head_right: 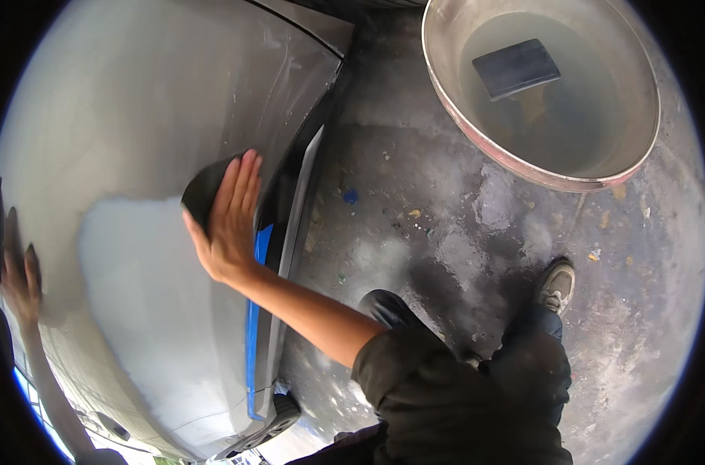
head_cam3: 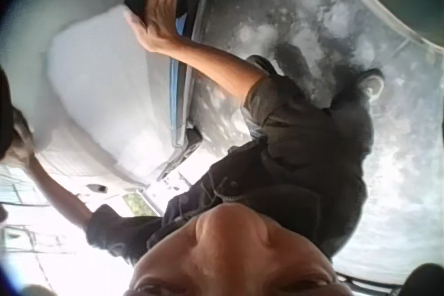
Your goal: The person sands the lower side panel of a gray car using a wet sanding block, repeatedly dipping it into a bucket of water and rubbing the surface in linear strokes. Blue painter's tape marks the lower edge of the panel. The person occasionally pauses to feel the surface with their hand.
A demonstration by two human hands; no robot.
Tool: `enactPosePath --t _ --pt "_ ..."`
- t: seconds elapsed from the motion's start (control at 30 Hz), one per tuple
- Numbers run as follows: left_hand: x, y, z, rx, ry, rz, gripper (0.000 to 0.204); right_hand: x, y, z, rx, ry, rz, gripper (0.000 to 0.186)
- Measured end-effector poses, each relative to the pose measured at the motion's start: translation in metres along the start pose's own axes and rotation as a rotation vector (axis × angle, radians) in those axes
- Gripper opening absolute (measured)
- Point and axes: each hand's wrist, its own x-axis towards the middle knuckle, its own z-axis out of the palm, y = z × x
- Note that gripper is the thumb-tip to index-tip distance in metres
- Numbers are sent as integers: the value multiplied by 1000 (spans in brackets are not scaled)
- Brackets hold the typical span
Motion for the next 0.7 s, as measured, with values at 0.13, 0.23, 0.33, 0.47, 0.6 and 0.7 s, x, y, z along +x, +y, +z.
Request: enactPosePath --t 0.13,0.23,0.33,0.47,0.6,0.7 --pt "8 14 1 -11 29 23 58 120 29 -42 -34 170 161 99" --pt "12 14 -19 9 11 7 58 131 34 -47 -6 175 139 99" --pt "23 29 -19 17 68 -4 58 98 31 -34 -25 147 146 100" --pt "45 36 -26 48 103 -39 57 -18 -4 -13 67 -93 227 103" --pt "36 41 -25 35 123 -90 59 -56 -26 -51 479 -401 589 91" --pt "22 49 2 -14 236 -253 65 -24 -16 -132 567 -268 832 59"
